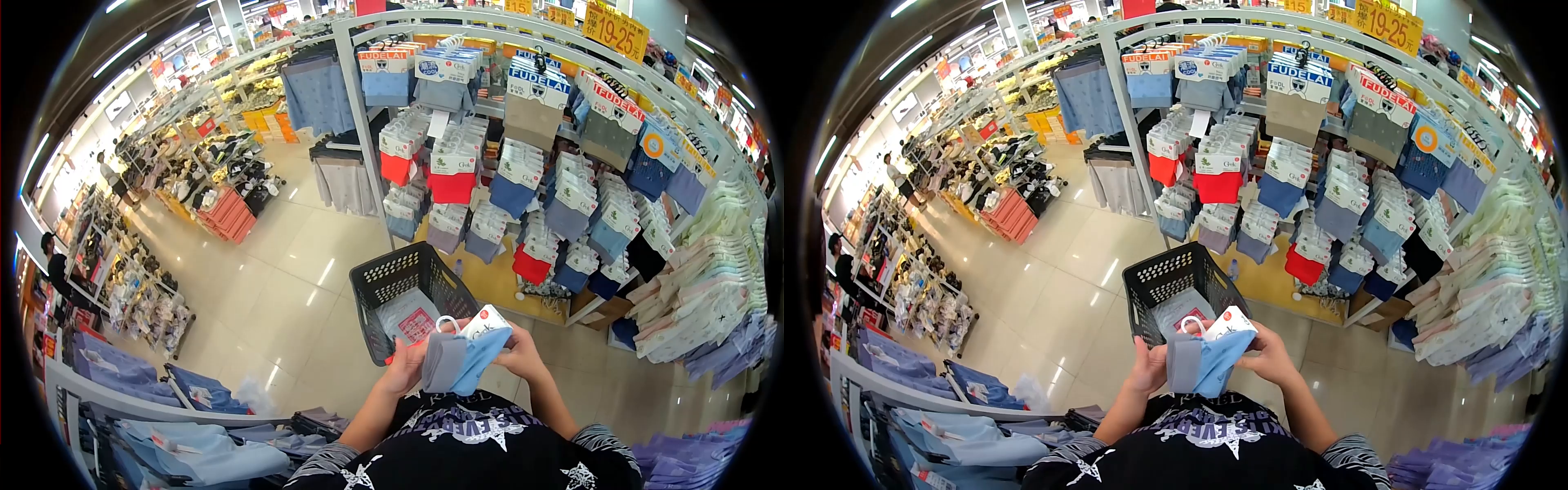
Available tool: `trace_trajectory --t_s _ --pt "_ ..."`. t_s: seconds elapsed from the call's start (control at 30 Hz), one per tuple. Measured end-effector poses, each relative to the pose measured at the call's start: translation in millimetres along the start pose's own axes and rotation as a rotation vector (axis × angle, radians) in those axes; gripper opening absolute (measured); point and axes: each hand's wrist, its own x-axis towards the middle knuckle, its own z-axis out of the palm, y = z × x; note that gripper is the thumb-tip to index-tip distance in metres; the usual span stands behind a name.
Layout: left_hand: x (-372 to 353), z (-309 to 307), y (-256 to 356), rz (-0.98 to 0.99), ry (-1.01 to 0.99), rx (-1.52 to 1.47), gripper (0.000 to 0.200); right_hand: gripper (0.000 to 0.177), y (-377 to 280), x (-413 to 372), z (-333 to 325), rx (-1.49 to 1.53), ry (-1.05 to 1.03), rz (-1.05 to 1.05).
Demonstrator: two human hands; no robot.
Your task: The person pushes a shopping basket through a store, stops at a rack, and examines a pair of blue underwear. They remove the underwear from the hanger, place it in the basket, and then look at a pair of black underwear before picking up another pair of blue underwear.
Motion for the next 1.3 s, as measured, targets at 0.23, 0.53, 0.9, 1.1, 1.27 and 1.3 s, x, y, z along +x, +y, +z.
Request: trace_trajectory --t_s 0.23,0.53,0.9,1.1,1.27,1.3 --pt "19.1 28.3 38.6 -0.101 -0.051 0.219 0.094 0.051 15.3 4.9 1.8 0.073 -0.003 0.037" --pt "9.2 16.9 28.3 0.166 -0.107 0.429 0.065 0.041 6.5 2.9 9.5 -0.178 -0.209 -0.059" --pt "20.5 24.1 23.0 0.229 0.016 0.698 0.032 0.04 18.5 1.8 2.6 -0.083 -0.229 0.002" --pt "24.6 29.5 28.0 0.191 0.198 0.808 0.049 0.033 45.2 2.8 3.2 -0.224 -0.082 -0.063" --pt "22.1 31.7 28.7 0.255 0.24 0.89 0.05 0.032 33.5 9.5 5.4 -0.082 -0.015 -0.085" --pt "21.6 31.1 29.8 0.253 0.24 0.9 0.05 0.032 35.4 9.8 6.8 -0.052 -0.01 -0.136"
